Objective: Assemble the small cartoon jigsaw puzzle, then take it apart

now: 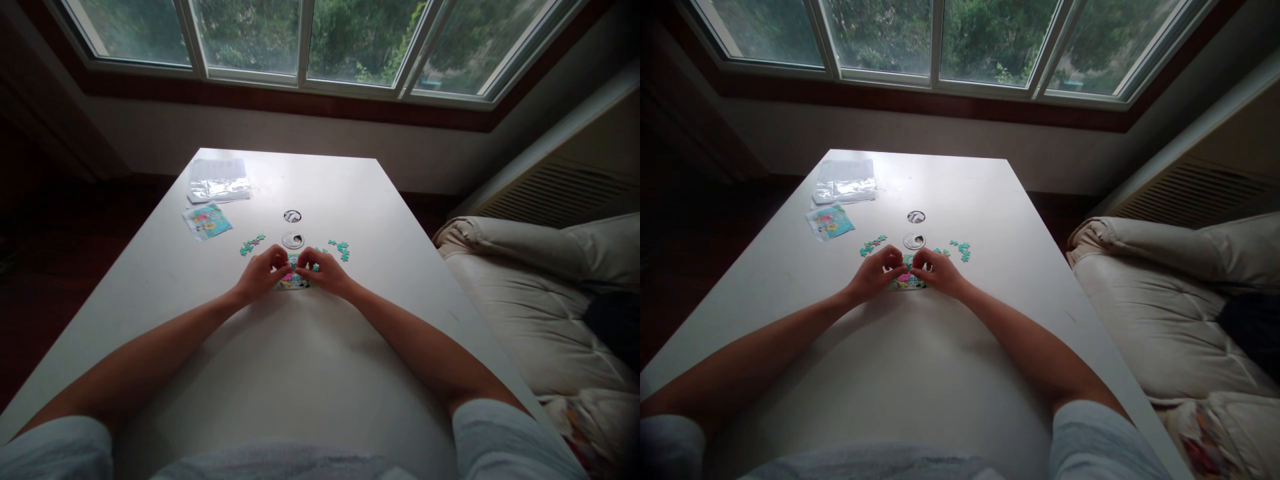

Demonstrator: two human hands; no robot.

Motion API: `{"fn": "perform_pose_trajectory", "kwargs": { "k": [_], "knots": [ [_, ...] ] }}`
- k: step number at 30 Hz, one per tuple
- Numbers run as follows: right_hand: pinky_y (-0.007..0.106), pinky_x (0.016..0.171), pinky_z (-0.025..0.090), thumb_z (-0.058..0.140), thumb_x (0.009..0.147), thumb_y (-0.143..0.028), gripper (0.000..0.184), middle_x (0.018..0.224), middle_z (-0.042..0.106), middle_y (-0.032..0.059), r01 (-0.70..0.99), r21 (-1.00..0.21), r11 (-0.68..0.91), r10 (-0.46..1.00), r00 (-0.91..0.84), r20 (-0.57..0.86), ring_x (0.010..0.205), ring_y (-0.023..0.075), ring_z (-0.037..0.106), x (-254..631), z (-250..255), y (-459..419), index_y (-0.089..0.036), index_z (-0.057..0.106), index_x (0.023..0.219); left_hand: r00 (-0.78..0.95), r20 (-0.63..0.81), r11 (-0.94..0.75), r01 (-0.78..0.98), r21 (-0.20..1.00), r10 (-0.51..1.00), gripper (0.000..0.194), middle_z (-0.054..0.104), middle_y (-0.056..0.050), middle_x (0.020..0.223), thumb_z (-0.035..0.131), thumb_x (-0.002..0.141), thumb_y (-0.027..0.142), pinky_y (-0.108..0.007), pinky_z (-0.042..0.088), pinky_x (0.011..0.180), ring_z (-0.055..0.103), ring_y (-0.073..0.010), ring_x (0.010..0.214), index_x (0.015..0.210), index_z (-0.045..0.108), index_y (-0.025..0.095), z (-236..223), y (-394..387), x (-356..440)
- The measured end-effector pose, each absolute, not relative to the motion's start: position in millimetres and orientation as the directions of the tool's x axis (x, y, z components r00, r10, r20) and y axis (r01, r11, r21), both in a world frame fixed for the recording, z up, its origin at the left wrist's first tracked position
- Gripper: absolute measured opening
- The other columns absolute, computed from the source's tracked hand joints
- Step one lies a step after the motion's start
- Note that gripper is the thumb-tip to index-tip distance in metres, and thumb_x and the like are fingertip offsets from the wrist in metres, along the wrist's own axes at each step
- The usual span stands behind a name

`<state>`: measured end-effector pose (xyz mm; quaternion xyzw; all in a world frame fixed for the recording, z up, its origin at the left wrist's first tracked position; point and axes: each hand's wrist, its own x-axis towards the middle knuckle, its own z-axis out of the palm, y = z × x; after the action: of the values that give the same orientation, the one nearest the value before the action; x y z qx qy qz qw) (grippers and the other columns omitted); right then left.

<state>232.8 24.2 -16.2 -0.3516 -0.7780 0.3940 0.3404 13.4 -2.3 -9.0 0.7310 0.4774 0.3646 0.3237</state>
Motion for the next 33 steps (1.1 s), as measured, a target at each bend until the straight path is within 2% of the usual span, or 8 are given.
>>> {"fn": "perform_pose_trajectory", "kwargs": {
  "k": [4, 9, 15, 17, 20, 24, 30, 33],
  "knots": [
    [0.025, 0.062, 0.043, 0.071, 0.086, -0.040, 0.021, 0.080, 0.067, -0.0007, 0.280, -0.875, 0.395, 0.831, -0.515, 0.210, 0.067, 0.0116, 0.056, 230.9, -16.4, 24.0, -0.021, 0.063, 0.091, 0.267, 0.238, -0.340, 0.453, 0.824, 0.934, 0.015, 0.069, 0.001, 0.080, 0.065, 0.088, 0.035, -0.026, 0.045, 0.069, 0.060, -0.0130, 0.071, 0.091, 0.058, 0.022, -8.1, -5.1, 15.5],
    [0.026, 0.066, 0.046, 0.069, 0.088, -0.038, 0.027, 0.085, 0.069, 0.0006, 0.205, -0.898, 0.390, 0.811, -0.537, 0.230, 0.072, 0.0133, 0.061, 228.7, -16.5, 22.7, -0.023, 0.064, 0.110, 0.261, 0.244, -0.343, 0.460, 0.819, 0.934, 0.016, 0.072, 0.001, 0.083, 0.064, 0.089, 0.036, -0.027, 0.046, 0.071, 0.062, -0.0142, 0.073, 0.096, 0.059, 0.023, -11.0, -5.9, 17.1],
    [0.027, 0.066, 0.047, 0.066, 0.089, -0.035, 0.027, 0.086, 0.068, 0.0007, 0.209, -0.905, 0.369, 0.844, -0.484, 0.232, 0.070, 0.0124, 0.057, 233.2, -17.9, 26.2, -0.023, 0.071, 0.113, 0.249, 0.241, -0.339, 0.512, 0.789, 0.938, 0.008, 0.073, 0.001, 0.084, 0.058, 0.092, 0.030, -0.028, 0.047, 0.073, 0.065, -0.0152, 0.076, 0.095, 0.059, 0.023, -12.9, -5.3, 15.1],
    [0.027, 0.069, 0.049, 0.067, 0.088, -0.036, 0.031, 0.089, 0.069, 0.0012, 0.194, -0.918, 0.346, 0.867, -0.441, 0.234, 0.074, 0.0132, 0.058, 236.0, -20.0, 30.1, -0.023, 0.072, 0.116, 0.282, 0.250, -0.372, 0.571, 0.732, 0.926, 0.005, 0.072, 0.000, 0.084, 0.058, 0.091, 0.027, -0.029, 0.047, 0.073, 0.064, -0.0158, 0.077, 0.093, 0.060, 0.023, -13.0, -6.0, 14.4],
    [0.029, 0.074, 0.051, 0.071, 0.086, -0.038, 0.031, 0.090, 0.071, 0.0018, 0.125, -0.951, 0.283, 0.894, -0.393, 0.214, 0.081, 0.0155, 0.063, 238.7, -24.9, 36.6, -0.023, 0.073, 0.112, 0.381, 0.278, -0.470, 0.661, 0.585, 0.882, 0.008, 0.070, -0.002, 0.086, 0.056, 0.092, 0.025, -0.033, 0.046, 0.076, 0.062, -0.0187, 0.080, 0.092, 0.064, 0.023, -12.4, -8.3, 15.5],
    [0.030, 0.076, 0.053, 0.078, 0.078, -0.039, 0.032, 0.087, 0.072, 0.0011, 0.031, -0.981, 0.192, 0.927, -0.335, 0.171, 0.082, 0.0165, 0.066, 239.0, -30.7, 42.2, -0.022, 0.072, 0.104, 0.546, 0.284, -0.615, 0.670, 0.417, 0.788, 0.013, 0.071, -0.006, 0.097, 0.054, 0.095, 0.023, -0.038, 0.045, 0.086, 0.061, -0.0233, 0.095, 0.094, 0.067, 0.023, -10.9, -12.0, 18.6],
    [0.031, 0.073, 0.055, 0.081, 0.076, -0.044, 0.034, 0.081, 0.071, 0.0005, -0.035, -0.993, 0.116, 0.938, -0.326, 0.121, 0.079, 0.0172, 0.069, 237.9, -32.3, 42.7, -0.021, 0.067, 0.097, 0.635, 0.299, -0.701, 0.622, 0.349, 0.713, 0.015, 0.070, -0.006, 0.115, 0.055, 0.096, 0.023, -0.039, 0.045, 0.094, 0.059, -0.0237, 0.106, 0.103, 0.068, 0.025, -11.1, -15.5, 19.0],
    [0.029, 0.069, 0.053, 0.080, 0.076, -0.046, 0.033, 0.081, 0.070, 0.0005, -0.021, -0.992, 0.126, 0.943, -0.307, 0.126, 0.077, 0.0166, 0.067, 238.5, -32.5, 43.7, -0.021, 0.064, 0.091, 0.662, 0.286, -0.720, 0.615, 0.322, 0.693, 0.020, 0.069, -0.006, 0.120, 0.055, 0.095, 0.022, -0.040, 0.045, 0.096, 0.059, -0.0245, 0.110, 0.111, 0.067, 0.026, -11.8, -16.7, 19.0]
  ]
}}
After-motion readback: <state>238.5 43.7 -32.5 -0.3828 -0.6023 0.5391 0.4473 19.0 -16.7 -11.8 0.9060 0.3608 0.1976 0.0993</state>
